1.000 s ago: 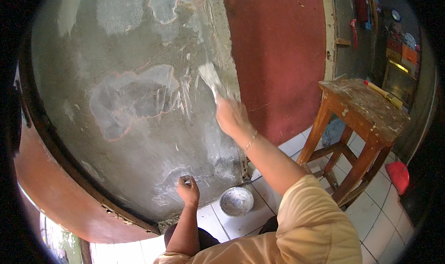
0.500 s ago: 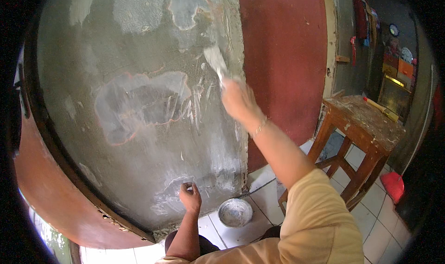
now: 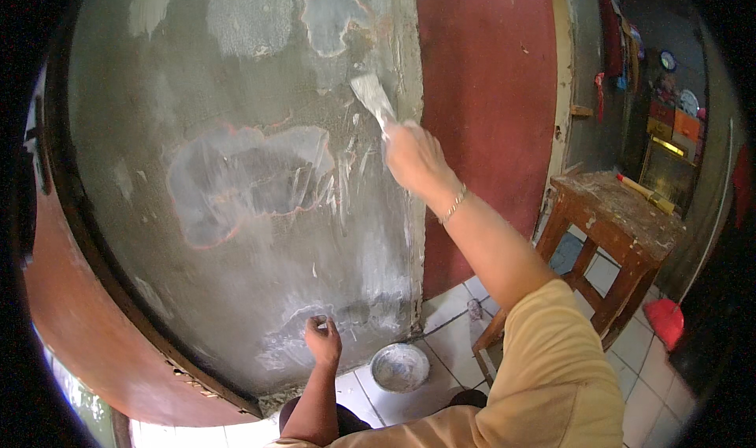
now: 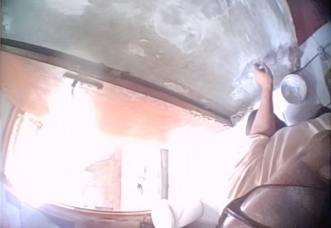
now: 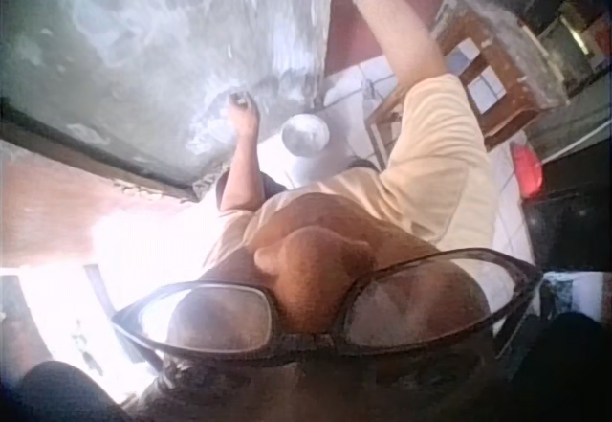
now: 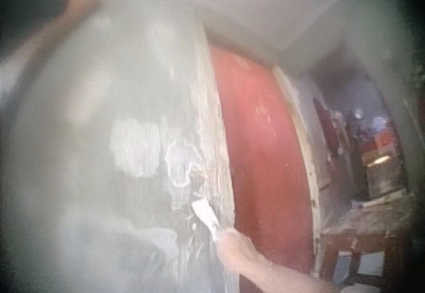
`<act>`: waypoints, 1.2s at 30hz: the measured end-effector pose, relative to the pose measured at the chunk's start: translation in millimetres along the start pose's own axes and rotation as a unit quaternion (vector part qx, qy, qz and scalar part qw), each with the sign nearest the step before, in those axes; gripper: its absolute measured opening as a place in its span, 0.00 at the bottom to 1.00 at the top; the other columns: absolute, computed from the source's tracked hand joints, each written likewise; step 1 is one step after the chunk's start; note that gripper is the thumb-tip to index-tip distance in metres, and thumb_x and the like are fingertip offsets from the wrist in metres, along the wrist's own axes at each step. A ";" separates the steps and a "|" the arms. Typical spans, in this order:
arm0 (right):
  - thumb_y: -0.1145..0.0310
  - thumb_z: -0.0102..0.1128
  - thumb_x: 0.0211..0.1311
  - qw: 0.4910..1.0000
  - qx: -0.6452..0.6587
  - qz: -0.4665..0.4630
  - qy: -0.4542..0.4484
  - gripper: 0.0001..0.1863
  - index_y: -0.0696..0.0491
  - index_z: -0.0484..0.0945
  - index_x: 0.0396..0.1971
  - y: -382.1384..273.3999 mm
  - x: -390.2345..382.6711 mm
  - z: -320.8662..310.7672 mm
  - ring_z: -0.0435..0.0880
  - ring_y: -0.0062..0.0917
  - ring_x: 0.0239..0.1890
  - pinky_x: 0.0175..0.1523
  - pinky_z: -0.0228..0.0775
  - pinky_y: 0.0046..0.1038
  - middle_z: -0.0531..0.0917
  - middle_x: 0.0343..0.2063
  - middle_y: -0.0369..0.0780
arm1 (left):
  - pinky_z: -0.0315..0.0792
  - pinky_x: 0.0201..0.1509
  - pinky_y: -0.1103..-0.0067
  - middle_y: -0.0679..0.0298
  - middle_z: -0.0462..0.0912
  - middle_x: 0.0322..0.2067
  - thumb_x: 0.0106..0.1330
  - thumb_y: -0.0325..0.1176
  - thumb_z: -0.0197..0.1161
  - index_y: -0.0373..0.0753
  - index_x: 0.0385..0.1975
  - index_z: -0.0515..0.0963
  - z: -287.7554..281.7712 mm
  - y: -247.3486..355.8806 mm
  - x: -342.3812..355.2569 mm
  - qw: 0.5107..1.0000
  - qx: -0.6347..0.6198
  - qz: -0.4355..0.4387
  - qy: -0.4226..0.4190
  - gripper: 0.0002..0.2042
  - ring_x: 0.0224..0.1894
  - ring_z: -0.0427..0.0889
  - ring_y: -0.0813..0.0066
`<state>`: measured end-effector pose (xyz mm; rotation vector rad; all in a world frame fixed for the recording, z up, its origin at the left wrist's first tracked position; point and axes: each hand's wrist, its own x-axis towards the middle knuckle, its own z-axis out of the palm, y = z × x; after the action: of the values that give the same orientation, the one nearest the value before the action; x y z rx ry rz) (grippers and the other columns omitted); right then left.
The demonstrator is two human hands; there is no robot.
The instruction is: The person applies plaster to a section of a wall using a putty knife and smooths it out by hand and with the tool.
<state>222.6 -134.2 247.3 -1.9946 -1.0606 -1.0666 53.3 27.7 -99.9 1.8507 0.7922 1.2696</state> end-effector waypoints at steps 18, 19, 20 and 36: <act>0.72 0.47 0.62 1.000 -0.011 -0.019 -0.006 0.14 0.58 0.74 0.47 -17.3 0.6 26.7 0.78 0.51 0.37 0.41 0.71 0.44 0.77 0.32 0.57 | 0.70 0.32 0.66 0.49 0.77 0.24 0.57 0.29 0.63 0.32 0.31 0.73 5.3 -6.3 6.7 0.999 0.011 0.029 0.015 0.08 0.24 0.78 0.54; 0.73 0.47 0.62 1.000 0.023 -0.004 0.008 0.11 0.59 0.75 0.41 -16.2 25.6 17.8 0.79 0.51 0.35 0.39 0.71 0.44 0.78 0.30 0.56 | 0.70 0.32 0.66 0.49 0.77 0.23 0.57 0.29 0.63 0.32 0.31 0.73 8.1 -8.1 5.8 1.000 -0.001 0.014 0.013 0.08 0.24 0.78 0.54; 0.73 0.48 0.61 0.998 0.061 0.011 0.022 0.09 0.60 0.76 0.35 -18.0 51.9 7.2 0.79 0.50 0.34 0.38 0.71 0.43 0.79 0.27 0.56 | 0.70 0.31 0.66 0.49 0.78 0.23 0.57 0.29 0.63 0.32 0.31 0.73 9.7 -14.1 8.5 1.000 -0.009 0.000 0.015 0.08 0.23 0.78 0.54; 0.74 0.52 0.59 0.996 0.003 0.055 0.071 0.06 0.59 0.73 0.35 45.0 -65.6 53.7 0.75 0.51 0.33 0.35 0.68 0.45 0.73 0.28 0.51 | 0.71 0.31 0.68 0.50 0.79 0.28 0.58 0.28 0.63 0.31 0.31 0.73 4.7 -27.7 15.5 1.000 0.022 0.015 0.002 0.08 0.23 0.78 0.57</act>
<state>258.0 -135.6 158.1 -1.9178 -0.8688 -1.1264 60.5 54.0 -116.8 1.9023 0.8022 1.2851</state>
